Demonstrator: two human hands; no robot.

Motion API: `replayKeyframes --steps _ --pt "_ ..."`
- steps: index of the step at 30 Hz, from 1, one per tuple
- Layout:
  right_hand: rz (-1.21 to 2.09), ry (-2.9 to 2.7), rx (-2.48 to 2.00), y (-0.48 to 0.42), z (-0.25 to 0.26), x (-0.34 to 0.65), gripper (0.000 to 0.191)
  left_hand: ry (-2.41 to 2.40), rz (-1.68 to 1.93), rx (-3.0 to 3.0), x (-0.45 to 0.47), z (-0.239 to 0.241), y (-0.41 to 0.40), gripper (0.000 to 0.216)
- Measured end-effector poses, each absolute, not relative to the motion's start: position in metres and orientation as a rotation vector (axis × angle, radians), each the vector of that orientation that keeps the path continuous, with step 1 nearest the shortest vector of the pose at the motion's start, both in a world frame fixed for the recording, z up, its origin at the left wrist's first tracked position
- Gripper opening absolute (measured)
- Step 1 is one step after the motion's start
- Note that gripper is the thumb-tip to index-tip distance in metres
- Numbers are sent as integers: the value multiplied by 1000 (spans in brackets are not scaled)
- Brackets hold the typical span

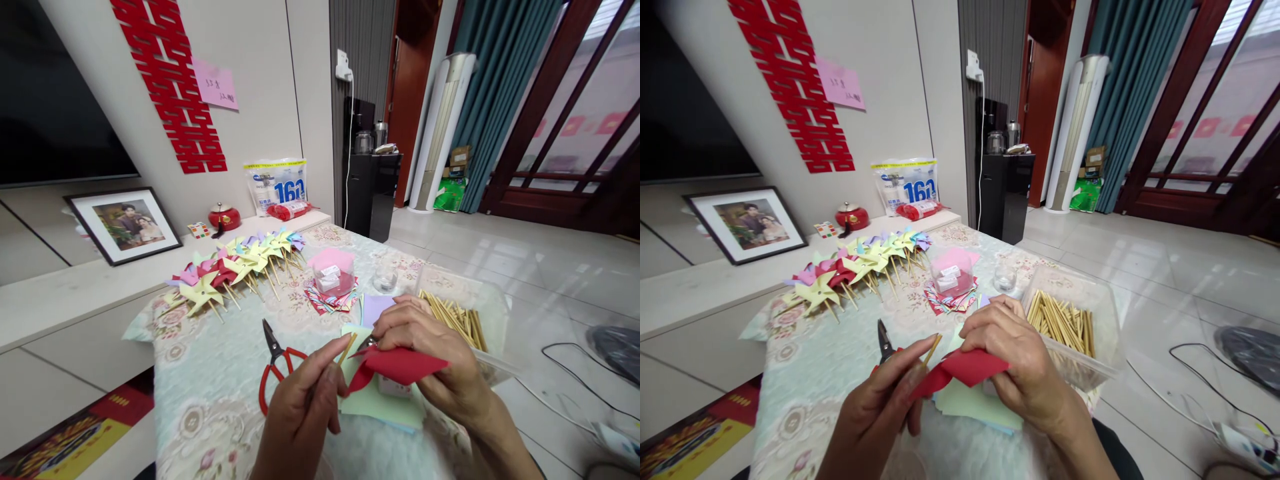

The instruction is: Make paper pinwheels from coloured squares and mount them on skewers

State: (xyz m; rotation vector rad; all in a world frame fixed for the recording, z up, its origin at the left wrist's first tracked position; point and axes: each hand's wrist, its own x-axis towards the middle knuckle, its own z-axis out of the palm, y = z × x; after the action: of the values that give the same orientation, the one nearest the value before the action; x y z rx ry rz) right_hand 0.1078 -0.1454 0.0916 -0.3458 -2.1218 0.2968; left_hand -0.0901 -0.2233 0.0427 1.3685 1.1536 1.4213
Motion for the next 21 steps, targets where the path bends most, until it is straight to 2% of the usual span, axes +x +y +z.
replayKeyframes --steps 7,15,21 --pt "336 -2125 -311 -149 89 100 22 1319 1522 1641 -84 44 -222 32" --pt "395 -2025 -307 -147 81 94 22 1225 1572 1770 -83 44 -223 45" --pt "400 -2018 -317 -147 79 94 23 1235 1591 1812 -82 45 -225 45"
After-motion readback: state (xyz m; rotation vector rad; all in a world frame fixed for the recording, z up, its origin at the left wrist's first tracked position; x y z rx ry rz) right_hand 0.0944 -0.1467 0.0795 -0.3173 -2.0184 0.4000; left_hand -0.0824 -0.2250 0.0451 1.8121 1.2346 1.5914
